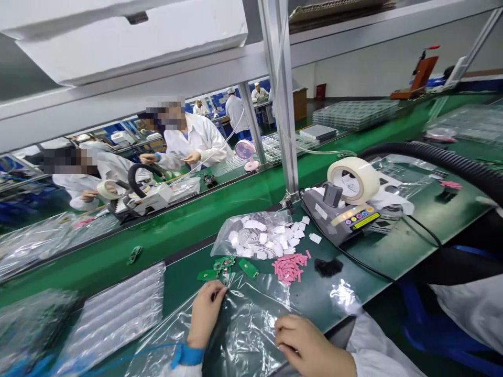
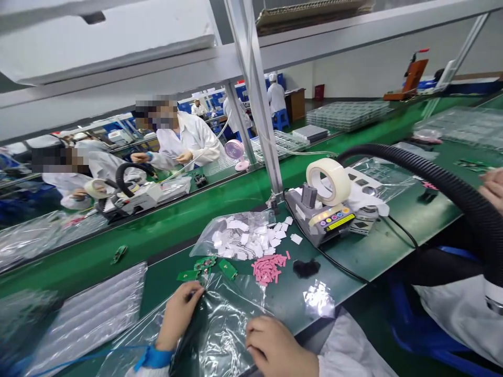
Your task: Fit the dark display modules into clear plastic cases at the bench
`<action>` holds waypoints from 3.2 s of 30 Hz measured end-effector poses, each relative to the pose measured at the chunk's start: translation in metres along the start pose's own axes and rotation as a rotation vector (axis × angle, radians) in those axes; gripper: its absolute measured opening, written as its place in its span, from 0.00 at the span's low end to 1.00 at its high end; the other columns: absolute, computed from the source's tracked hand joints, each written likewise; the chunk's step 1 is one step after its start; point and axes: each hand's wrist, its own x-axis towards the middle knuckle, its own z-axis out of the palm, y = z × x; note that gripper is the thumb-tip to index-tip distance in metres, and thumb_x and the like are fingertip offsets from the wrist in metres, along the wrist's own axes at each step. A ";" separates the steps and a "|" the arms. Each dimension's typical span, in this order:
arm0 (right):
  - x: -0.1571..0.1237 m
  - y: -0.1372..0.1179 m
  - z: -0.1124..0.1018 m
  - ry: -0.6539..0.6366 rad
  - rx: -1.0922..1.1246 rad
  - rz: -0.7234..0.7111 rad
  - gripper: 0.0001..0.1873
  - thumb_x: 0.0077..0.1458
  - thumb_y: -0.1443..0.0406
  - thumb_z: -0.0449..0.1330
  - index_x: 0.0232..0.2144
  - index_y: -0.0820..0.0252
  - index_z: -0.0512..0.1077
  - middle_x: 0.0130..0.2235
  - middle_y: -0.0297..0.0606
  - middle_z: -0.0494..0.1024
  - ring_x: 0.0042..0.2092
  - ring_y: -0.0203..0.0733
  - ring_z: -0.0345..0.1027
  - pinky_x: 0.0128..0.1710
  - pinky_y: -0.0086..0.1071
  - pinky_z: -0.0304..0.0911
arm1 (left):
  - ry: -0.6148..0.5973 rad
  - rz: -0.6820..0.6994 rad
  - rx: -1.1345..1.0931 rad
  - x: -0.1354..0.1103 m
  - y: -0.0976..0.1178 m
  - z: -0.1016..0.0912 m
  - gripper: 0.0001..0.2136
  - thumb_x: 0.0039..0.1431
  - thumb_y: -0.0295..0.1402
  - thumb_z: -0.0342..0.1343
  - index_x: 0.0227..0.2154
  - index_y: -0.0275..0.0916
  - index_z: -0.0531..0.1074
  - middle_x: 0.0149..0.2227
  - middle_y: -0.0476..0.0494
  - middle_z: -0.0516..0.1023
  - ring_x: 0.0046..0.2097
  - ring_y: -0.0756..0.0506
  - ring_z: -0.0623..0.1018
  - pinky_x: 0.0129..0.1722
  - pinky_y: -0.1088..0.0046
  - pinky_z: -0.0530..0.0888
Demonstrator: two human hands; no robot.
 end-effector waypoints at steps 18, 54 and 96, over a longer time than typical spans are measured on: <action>-0.006 -0.034 -0.069 0.304 -0.053 -0.027 0.17 0.60 0.69 0.50 0.51 0.56 0.64 0.44 0.43 0.67 0.44 0.43 0.63 0.43 0.37 0.65 | -0.692 -0.044 -0.471 -0.049 0.105 0.004 0.12 0.48 0.45 0.60 0.24 0.42 0.70 0.47 0.41 0.76 0.53 0.37 0.71 0.53 0.59 0.65; -0.184 0.108 -0.192 1.264 0.783 0.589 0.30 0.36 0.48 0.68 0.37 0.59 0.68 0.23 0.29 0.71 0.20 0.29 0.60 0.16 0.22 0.58 | -1.168 -0.787 -1.004 -0.106 0.282 0.267 0.11 0.60 0.37 0.50 0.28 0.34 0.69 0.28 0.48 0.74 0.30 0.51 0.74 0.34 0.71 0.72; -0.135 0.000 -0.167 1.041 0.956 0.553 0.24 0.50 0.53 0.64 0.46 0.60 0.68 0.28 0.36 0.75 0.24 0.30 0.61 0.22 0.23 0.59 | -1.088 -0.190 -0.910 -0.104 0.257 0.116 0.15 0.41 0.36 0.67 0.34 0.37 0.76 0.50 0.37 0.73 0.51 0.41 0.72 0.55 0.63 0.61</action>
